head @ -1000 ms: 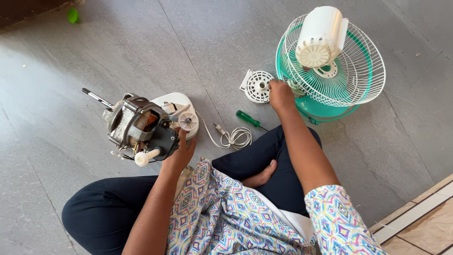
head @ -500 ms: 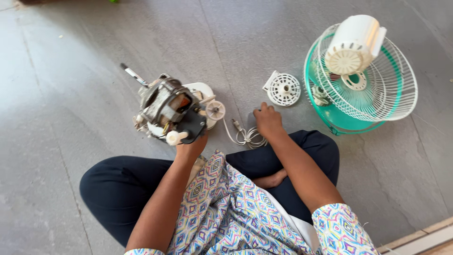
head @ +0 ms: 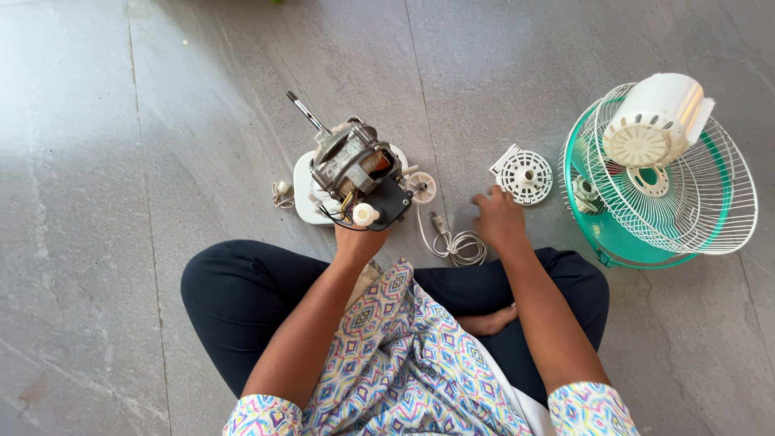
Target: The person disassembles a fan motor housing, inspects the internal wiring and components, and uses a screwdriver to adjust connections. The person handles the motor, housing, and fan parts while seated on the floor.
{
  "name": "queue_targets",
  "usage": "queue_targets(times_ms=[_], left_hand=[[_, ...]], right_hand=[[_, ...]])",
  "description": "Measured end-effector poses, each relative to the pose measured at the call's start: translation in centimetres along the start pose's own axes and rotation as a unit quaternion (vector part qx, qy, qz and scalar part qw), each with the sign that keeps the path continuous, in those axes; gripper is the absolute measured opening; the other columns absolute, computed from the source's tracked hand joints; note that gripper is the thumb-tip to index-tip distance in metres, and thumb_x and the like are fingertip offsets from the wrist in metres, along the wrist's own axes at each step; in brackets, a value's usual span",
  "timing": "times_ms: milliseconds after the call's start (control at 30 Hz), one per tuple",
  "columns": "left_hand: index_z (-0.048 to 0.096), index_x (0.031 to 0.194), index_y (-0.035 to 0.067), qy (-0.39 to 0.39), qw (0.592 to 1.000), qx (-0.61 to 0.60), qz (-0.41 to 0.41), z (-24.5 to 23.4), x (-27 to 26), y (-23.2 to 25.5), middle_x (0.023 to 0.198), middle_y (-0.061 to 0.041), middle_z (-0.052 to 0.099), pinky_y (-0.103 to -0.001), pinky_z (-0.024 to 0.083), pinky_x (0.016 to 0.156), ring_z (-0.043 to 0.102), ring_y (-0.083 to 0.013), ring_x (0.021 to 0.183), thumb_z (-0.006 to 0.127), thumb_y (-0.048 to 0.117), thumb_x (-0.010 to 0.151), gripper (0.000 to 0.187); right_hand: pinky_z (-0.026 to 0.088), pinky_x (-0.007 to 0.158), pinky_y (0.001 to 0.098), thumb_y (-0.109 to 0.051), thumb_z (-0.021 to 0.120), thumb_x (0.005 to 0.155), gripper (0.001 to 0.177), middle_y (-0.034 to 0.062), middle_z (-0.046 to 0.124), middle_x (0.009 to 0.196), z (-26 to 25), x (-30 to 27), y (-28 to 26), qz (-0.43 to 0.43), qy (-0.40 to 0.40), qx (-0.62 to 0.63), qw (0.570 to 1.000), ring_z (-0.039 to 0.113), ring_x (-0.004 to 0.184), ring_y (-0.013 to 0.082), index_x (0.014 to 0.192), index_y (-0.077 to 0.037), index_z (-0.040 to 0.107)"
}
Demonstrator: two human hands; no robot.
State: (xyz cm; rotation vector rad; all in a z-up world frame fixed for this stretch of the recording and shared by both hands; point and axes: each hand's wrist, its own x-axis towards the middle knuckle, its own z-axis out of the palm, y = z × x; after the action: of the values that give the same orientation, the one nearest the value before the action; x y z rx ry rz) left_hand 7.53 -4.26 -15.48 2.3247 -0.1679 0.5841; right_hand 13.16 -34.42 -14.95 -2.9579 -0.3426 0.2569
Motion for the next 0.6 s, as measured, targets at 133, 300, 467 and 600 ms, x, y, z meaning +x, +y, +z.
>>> queue_targets(times_ms=[133,300,467,600], left_hand=[[0.072,0.085,0.012,-0.050,0.998,0.029,-0.012,2.3,-1.0,-2.8,0.085,-0.007,0.072,-0.047,0.052,0.078,0.068,-0.0333,0.086,0.079,0.020,0.082,0.011],[0.072,0.102,0.010,-0.008,0.998,-0.049,0.029,3.9,-1.4,-3.7,0.097,-0.008,0.073,-0.046,0.054,0.084,0.069,-0.0325,0.094,0.076,0.019,0.084,0.020],[0.072,0.109,0.009,-0.029,0.995,-0.094,0.005,2.2,0.7,-0.8,0.105,-0.009,0.074,-0.045,0.055,0.085,0.070,-0.0319,0.100,0.076,0.018,0.085,0.025],[0.064,0.123,0.004,-0.002,0.975,-0.223,0.001,-0.8,2.3,2.1,0.120,-0.013,0.069,-0.046,0.051,0.096,0.065,-0.0324,0.113,0.075,0.017,0.084,0.043]], right_hand=[[0.054,0.100,0.0445,-0.028,0.083,0.085,0.062,0.0140,0.056,0.135,-7.1,-2.3,-6.1,-0.147,0.114,0.260,0.948,0.058,0.127,0.0316,0.138,-0.011,0.056],[0.052,0.106,0.0423,-0.043,0.088,0.079,0.091,0.0170,0.049,0.149,-14.7,-5.7,-13.1,-0.234,0.233,0.346,0.878,0.052,0.136,0.0330,0.149,-0.009,0.041],[0.045,0.119,0.0482,-0.050,0.090,0.075,0.105,0.0212,0.043,0.156,-17.7,-5.6,-18.5,-0.273,0.283,0.338,0.855,0.046,0.145,0.0374,0.153,-0.006,0.035],[0.045,0.121,0.0495,-0.049,0.091,0.074,0.108,0.0235,0.043,0.157,-17.5,-4.2,-21.1,-0.262,0.274,0.332,0.864,0.046,0.148,0.0395,0.153,-0.001,0.036]])
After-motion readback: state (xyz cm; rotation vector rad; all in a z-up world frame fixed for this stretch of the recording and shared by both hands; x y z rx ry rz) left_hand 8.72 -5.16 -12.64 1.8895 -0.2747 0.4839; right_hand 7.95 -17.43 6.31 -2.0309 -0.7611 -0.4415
